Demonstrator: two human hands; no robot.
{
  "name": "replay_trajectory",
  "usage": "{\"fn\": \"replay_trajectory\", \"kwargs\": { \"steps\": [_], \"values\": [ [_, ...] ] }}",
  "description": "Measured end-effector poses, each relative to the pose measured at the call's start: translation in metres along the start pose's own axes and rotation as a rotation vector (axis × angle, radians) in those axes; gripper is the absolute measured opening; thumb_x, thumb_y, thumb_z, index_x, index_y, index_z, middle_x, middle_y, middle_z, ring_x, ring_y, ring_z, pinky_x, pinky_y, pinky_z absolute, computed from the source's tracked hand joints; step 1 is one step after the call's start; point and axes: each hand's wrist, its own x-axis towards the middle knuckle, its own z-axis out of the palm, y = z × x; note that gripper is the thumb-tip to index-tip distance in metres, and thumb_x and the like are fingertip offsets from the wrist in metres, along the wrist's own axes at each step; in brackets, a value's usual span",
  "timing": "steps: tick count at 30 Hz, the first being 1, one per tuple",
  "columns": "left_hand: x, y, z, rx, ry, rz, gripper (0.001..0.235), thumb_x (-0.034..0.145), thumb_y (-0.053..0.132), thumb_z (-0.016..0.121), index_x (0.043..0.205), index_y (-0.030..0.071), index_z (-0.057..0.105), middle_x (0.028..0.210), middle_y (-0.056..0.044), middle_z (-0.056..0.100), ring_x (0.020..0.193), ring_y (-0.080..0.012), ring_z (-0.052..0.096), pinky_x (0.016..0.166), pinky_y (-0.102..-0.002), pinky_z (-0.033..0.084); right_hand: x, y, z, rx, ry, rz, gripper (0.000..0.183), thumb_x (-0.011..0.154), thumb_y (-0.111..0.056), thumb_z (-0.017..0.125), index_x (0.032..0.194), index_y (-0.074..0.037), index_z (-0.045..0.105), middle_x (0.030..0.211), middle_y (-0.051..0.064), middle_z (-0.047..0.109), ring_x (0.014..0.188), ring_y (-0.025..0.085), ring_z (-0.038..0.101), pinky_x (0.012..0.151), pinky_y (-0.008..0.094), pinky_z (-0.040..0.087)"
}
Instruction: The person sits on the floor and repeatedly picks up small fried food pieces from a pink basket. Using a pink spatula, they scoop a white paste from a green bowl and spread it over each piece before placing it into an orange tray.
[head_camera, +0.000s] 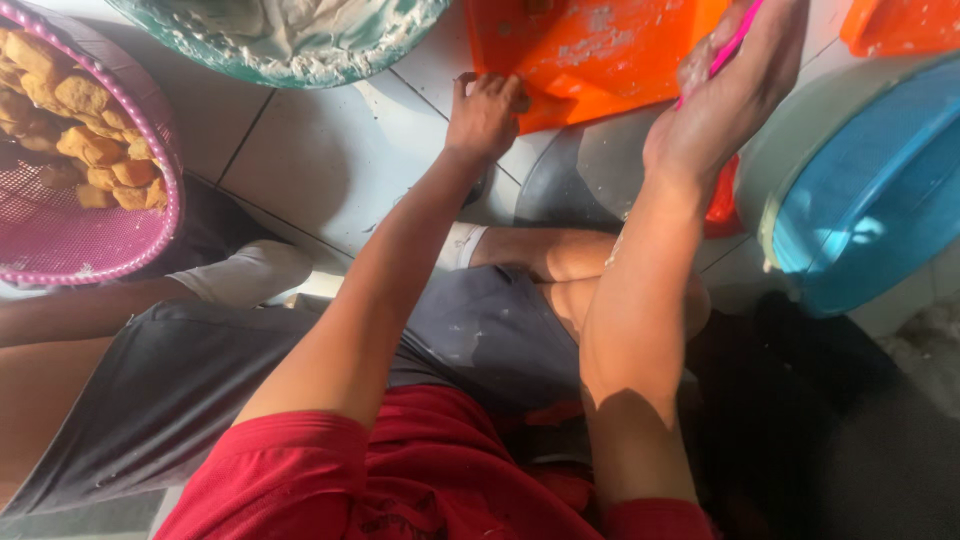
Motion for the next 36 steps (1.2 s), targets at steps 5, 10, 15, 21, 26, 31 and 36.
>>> {"fn": "replay_trajectory", "kwargs": {
  "steps": [5, 10, 15, 21, 26, 31, 36],
  "values": [
    [-0.014, -0.013, -0.033, -0.005, 0.156, 0.183, 0.041, 0.086, 0.027, 0.069, 0.122, 0.009, 0.06, 0.125, -0.013, 0.065, 0.124, -0.0295, 0.055, 0.107, -0.05, 0.038, 0.0, 0.013, 0.052, 0.201, -0.126, 0.333, 0.04, 0.111, -0.043, 0.054, 0.114, -0.004, 0.06, 0.08, 0.003, 0.047, 0.053, 0.01, 0.033, 0.046, 0.026, 0.025],
    [-0.082, -0.063, -0.152, -0.176, 0.325, 0.204, 0.032, 0.092, 0.016, 0.073, 0.122, 0.013, 0.063, 0.121, -0.008, 0.067, 0.12, -0.0296, 0.06, 0.102, -0.044, 0.046, -0.023, 0.053, 0.115, 0.083, -0.494, 0.487, 0.045, 0.114, -0.045, 0.048, 0.12, -0.003, 0.061, 0.074, 0.001, 0.047, 0.054, 0.009, 0.034, 0.048, 0.026, 0.027],
    [-0.158, -0.179, -0.235, -0.053, 0.907, -0.135, 0.03, 0.088, 0.008, 0.076, 0.116, 0.012, 0.065, 0.113, -0.01, 0.066, 0.108, -0.0322, 0.062, 0.095, -0.042, 0.049, -0.049, 0.117, 0.186, -0.444, -0.797, 0.241, 0.025, 0.116, -0.03, 0.056, 0.121, -0.006, 0.056, 0.074, 0.006, 0.056, 0.058, 0.016, 0.051, 0.054, 0.033, 0.04],
    [-0.217, -0.328, -0.232, -0.643, 0.999, -1.078, 0.042, 0.083, 0.026, 0.077, 0.119, 0.01, 0.062, 0.11, -0.006, 0.07, 0.104, -0.0196, 0.068, 0.094, -0.037, 0.054, -0.067, 0.175, 0.228, -1.333, -0.987, -0.276, 0.019, 0.101, -0.009, 0.057, 0.119, -0.004, 0.062, 0.105, 0.028, 0.069, 0.098, 0.049, 0.064, 0.081, 0.054, 0.05],
    [-0.238, -0.345, -0.191, -0.388, 0.601, -1.057, 0.043, 0.076, 0.035, 0.088, 0.107, 0.013, 0.068, 0.116, -0.014, 0.061, 0.106, -0.0299, 0.063, 0.093, -0.043, 0.05, -0.069, 0.173, 0.253, -1.664, -1.226, -0.24, 0.022, 0.093, -0.011, 0.063, 0.113, -0.008, 0.072, 0.112, 0.025, 0.068, 0.102, 0.047, 0.064, 0.085, 0.053, 0.05],
    [-0.233, -0.313, -0.199, -0.259, 0.648, -0.929, 0.025, 0.085, 0.022, 0.076, 0.106, 0.012, 0.066, 0.116, -0.016, 0.062, 0.109, -0.0363, 0.062, 0.09, -0.049, 0.052, -0.047, 0.127, 0.238, -1.359, -1.318, -0.028, 0.028, 0.103, -0.017, 0.064, 0.129, -0.009, 0.069, 0.097, 0.018, 0.07, 0.085, 0.031, 0.065, 0.076, 0.042, 0.052],
    [-0.236, -0.301, -0.235, -0.318, 0.839, -1.023, 0.023, 0.098, 0.02, 0.066, 0.115, 0.01, 0.055, 0.111, -0.012, 0.067, 0.104, -0.0358, 0.066, 0.085, -0.053, 0.051, -0.057, 0.105, 0.225, -0.762, -1.024, 0.514, 0.02, 0.109, -0.019, 0.057, 0.125, -0.009, 0.064, 0.08, 0.001, 0.058, 0.061, 0.011, 0.05, 0.052, 0.027, 0.04]
  ]
}}
